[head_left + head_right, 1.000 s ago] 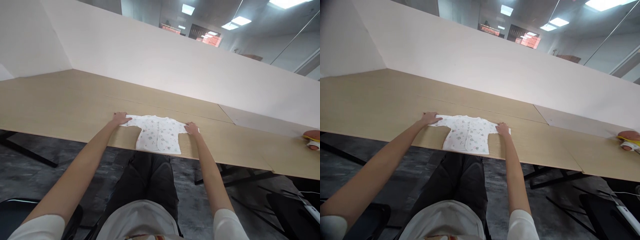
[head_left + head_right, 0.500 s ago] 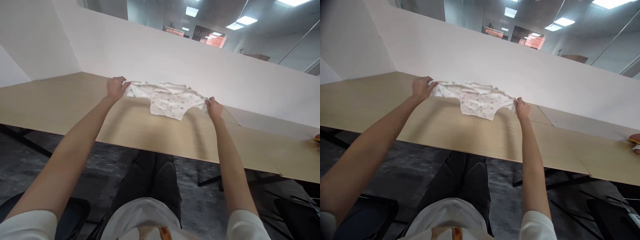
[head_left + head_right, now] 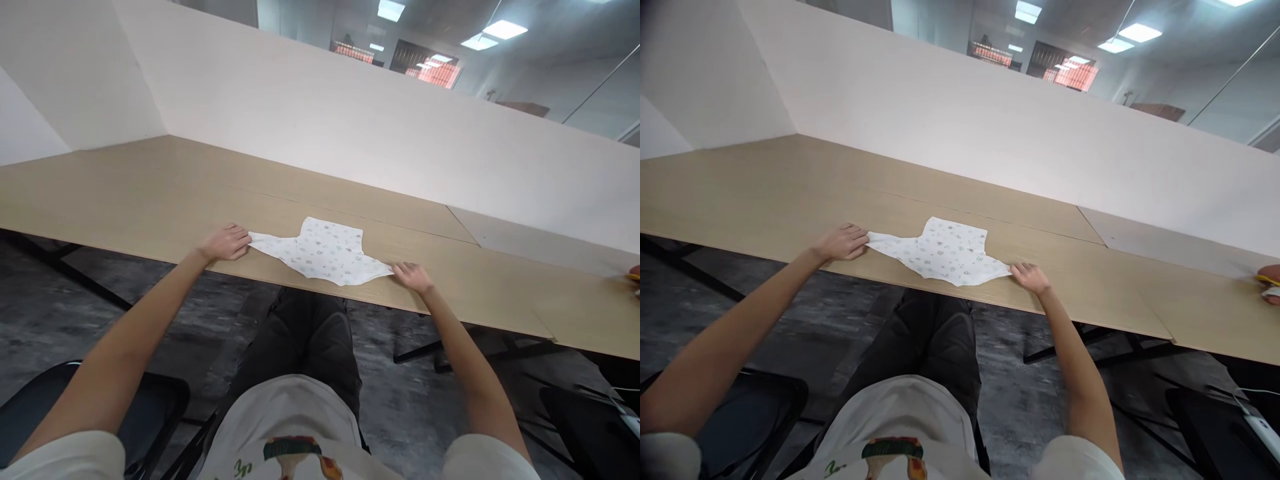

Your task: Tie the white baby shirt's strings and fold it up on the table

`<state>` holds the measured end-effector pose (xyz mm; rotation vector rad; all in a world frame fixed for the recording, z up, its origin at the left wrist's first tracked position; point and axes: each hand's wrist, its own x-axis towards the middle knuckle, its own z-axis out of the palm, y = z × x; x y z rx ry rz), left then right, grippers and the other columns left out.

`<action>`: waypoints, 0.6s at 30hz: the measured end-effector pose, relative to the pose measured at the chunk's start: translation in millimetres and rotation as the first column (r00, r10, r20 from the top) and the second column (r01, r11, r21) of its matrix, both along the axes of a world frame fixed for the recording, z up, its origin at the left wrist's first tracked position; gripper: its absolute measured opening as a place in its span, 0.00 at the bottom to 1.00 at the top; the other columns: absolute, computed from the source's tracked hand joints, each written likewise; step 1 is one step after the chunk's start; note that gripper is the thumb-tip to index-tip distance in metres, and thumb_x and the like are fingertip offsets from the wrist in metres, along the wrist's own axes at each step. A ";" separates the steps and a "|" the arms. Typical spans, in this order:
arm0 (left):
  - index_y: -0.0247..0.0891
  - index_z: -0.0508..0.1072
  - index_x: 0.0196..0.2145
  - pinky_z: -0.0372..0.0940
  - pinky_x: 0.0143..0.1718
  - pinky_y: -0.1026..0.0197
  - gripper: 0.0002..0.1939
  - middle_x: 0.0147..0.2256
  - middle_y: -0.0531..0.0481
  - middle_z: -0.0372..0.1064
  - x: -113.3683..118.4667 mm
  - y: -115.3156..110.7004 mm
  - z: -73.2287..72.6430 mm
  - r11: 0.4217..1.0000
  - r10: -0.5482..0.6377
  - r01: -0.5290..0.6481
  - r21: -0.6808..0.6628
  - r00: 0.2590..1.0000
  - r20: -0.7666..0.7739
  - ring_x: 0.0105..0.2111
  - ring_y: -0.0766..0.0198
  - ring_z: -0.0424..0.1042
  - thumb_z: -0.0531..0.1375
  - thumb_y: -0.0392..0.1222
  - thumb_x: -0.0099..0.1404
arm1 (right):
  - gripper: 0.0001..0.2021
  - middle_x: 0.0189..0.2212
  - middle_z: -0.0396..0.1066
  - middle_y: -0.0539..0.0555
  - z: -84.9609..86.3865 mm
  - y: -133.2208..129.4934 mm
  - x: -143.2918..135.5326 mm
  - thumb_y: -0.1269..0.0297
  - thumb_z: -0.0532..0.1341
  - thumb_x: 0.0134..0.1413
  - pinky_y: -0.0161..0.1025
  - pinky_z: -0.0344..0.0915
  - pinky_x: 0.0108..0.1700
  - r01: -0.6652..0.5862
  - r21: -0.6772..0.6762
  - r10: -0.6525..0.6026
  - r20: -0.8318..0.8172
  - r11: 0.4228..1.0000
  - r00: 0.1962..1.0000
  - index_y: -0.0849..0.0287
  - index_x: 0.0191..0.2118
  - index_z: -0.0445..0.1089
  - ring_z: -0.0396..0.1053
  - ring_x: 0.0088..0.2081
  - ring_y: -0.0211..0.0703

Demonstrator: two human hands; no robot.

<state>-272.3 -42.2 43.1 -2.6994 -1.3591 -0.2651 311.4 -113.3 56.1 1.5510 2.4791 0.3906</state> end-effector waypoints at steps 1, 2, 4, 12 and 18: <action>0.43 0.73 0.30 0.57 0.51 0.47 0.12 0.36 0.37 0.71 -4.4 -1.1 -0.9 1.000 0.000 0.000 -0.014 1.000 -0.023 0.43 0.49 0.68 0.52 0.48 0.59 | 0.17 0.37 0.72 0.65 -3.0 -5.4 5.1 0.70 0.44 0.66 0.40 0.58 0.39 -0.004 -0.016 0.004 0.011 1.000 1.000 0.60 0.45 0.70 0.68 0.40 0.49; 0.43 0.73 0.30 0.57 0.51 0.47 0.11 0.36 0.37 0.72 -7.8 -1.6 -1.1 1.000 0.021 -0.021 -0.014 0.999 -0.034 0.43 0.49 0.69 0.52 0.47 0.58 | 0.17 0.38 0.72 0.65 -5.7 -10.4 10.5 0.71 0.45 0.65 0.40 0.59 0.39 -0.001 -0.028 0.001 0.020 1.000 1.000 0.60 0.45 0.70 0.68 0.41 0.50; 0.41 0.74 0.33 0.57 0.52 0.47 0.13 0.38 0.37 0.73 -9.8 -0.7 -0.4 0.992 0.123 -0.123 0.024 0.992 -0.009 0.44 0.48 0.69 0.51 0.45 0.59 | 0.16 0.41 0.72 0.66 -10.8 -18.9 20.7 0.73 0.46 0.64 0.41 0.60 0.40 0.039 -0.028 -0.038 0.027 0.999 0.999 0.60 0.47 0.70 0.69 0.42 0.51; 0.34 0.75 0.43 0.58 0.54 0.47 0.23 0.49 0.36 0.70 28.5 13.5 -15.9 0.880 0.474 -0.470 -0.071 0.860 0.189 0.52 0.46 0.65 0.47 0.50 0.66 | 0.18 0.45 0.73 0.65 -28.8 -15.8 36.4 0.70 0.48 0.61 0.41 0.65 0.43 0.504 0.017 -0.439 -0.468 0.864 0.767 0.66 0.50 0.70 0.71 0.43 0.50; 0.35 0.72 0.42 0.57 0.54 0.46 0.20 0.47 0.36 0.69 31.8 15.6 -34.3 0.837 0.545 -0.525 -0.154 0.779 0.309 0.52 0.45 0.64 0.53 0.53 0.62 | 0.23 0.23 0.70 0.56 -36.8 0.1 39.5 0.54 0.47 0.62 0.39 0.65 0.31 0.588 -0.201 -0.460 -0.824 0.784 0.332 0.67 0.42 0.72 0.68 0.25 0.44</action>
